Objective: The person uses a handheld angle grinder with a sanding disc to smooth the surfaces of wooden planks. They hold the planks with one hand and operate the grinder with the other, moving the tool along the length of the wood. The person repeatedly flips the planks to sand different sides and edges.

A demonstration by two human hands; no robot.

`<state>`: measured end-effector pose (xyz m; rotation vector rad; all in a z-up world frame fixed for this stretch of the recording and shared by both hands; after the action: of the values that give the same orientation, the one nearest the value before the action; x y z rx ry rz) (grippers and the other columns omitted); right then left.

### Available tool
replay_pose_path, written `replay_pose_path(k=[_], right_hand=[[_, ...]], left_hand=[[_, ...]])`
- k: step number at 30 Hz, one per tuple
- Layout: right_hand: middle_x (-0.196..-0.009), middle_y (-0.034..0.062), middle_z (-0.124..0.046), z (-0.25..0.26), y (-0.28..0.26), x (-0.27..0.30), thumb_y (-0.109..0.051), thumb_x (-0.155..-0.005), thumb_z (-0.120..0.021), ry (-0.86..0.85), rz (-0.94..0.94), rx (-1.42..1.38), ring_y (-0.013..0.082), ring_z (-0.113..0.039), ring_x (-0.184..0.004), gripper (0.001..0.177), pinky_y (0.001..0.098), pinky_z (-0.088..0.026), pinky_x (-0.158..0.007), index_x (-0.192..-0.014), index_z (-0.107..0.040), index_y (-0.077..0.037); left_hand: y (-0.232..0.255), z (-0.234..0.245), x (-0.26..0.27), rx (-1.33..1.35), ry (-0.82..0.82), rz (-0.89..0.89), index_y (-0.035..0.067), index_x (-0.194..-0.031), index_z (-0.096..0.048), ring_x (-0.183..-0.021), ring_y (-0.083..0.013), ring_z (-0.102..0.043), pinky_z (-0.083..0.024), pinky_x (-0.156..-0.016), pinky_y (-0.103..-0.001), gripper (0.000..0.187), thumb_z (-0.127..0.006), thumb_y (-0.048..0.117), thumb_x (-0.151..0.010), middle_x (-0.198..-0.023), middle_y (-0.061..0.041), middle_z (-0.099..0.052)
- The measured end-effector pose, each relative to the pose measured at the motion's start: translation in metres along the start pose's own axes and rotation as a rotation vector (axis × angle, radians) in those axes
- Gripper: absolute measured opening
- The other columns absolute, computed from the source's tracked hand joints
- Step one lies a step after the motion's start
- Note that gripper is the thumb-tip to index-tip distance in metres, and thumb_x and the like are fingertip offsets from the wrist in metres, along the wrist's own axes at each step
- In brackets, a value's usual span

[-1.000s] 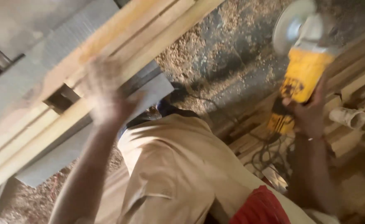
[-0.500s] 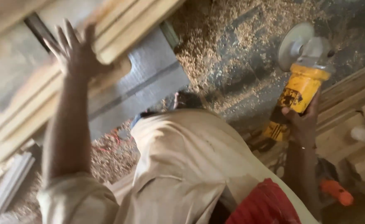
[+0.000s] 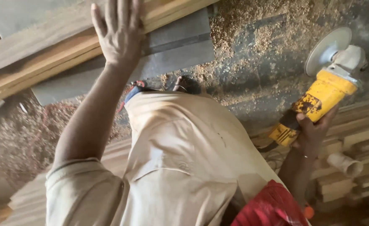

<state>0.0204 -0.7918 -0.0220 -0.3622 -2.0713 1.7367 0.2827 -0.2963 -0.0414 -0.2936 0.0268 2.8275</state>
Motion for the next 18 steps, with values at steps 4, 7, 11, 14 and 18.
replay_pose_path(k=[4, 7, 11, 14, 18], right_hand=[[-0.125, 0.0097, -0.055, -0.020, -0.006, -0.016, 0.000, -0.085, -0.079, -0.076, 0.017, 0.013, 0.0218, -0.060, -0.108, 0.099, 0.0356, -0.057, -0.097, -0.167, -0.023, -0.006], [-0.126, 0.0103, -0.054, -0.030, -0.008, -0.012, -0.001, -0.088, -0.077, -0.094, 0.023, 0.034, 0.0214, -0.058, -0.110, 0.095, 0.0352, -0.054, -0.099, -0.167, -0.024, -0.003], [-0.130, 0.0103, -0.054, -0.049, -0.014, -0.017, -0.003, -0.084, -0.075, -0.166, 0.024, 0.109, 0.0220, -0.059, -0.113, 0.097, 0.0366, -0.055, -0.106, -0.166, -0.024, -0.002], [-0.129, 0.0097, -0.054, -0.066, -0.017, -0.010, -0.005, -0.083, -0.076, -0.176, -0.004, 0.169, 0.0207, -0.058, -0.112, 0.098, 0.0352, -0.054, -0.104, -0.167, -0.024, -0.002], [-0.131, 0.0083, -0.053, -0.111, -0.029, 0.002, -0.003, -0.086, -0.076, -0.283, -0.028, 0.204, 0.0195, -0.057, -0.114, 0.096, 0.0348, -0.052, -0.105, -0.166, -0.024, -0.003]], left_hand=[[0.009, -0.006, 0.026, -0.194, 0.162, -0.098, 0.020, -0.162, -0.035, -0.157, -0.0322, -0.031, -0.020, -0.130, -0.057, 0.080, -0.071, 0.012, -0.090, -0.167, -0.010, -0.037], [0.006, -0.001, 0.024, -0.044, 0.055, -0.080, 0.020, -0.163, -0.032, -0.158, -0.0312, -0.028, -0.020, -0.133, -0.056, 0.078, -0.071, 0.014, -0.096, -0.171, -0.010, -0.032], [-0.055, 0.037, 0.041, 0.083, -0.473, 0.229, 0.023, -0.165, -0.015, -0.157, -0.0314, -0.007, -0.007, -0.121, -0.068, 0.107, -0.077, 0.055, -0.085, -0.171, -0.012, -0.008], [-0.150, 0.082, 0.075, -0.073, -0.326, 0.306, 0.022, -0.160, -0.026, -0.147, -0.0426, -0.021, -0.011, -0.108, -0.071, 0.133, -0.088, 0.073, -0.053, -0.162, -0.019, -0.024], [-0.213, 0.073, 0.121, -0.084, -0.288, 0.200, 0.017, -0.154, -0.044, -0.138, -0.0348, -0.052, -0.029, -0.123, -0.060, 0.112, -0.084, 0.078, -0.070, -0.146, -0.017, -0.056]])
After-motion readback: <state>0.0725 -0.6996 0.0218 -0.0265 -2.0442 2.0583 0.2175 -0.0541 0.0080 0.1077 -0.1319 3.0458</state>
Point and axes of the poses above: each hand's wrist, its own x-axis away from the middle knuckle, its own z-axis out of the back of the hand, y = z × x, the point moved 4 cm from there along -x, towards the middle knuckle
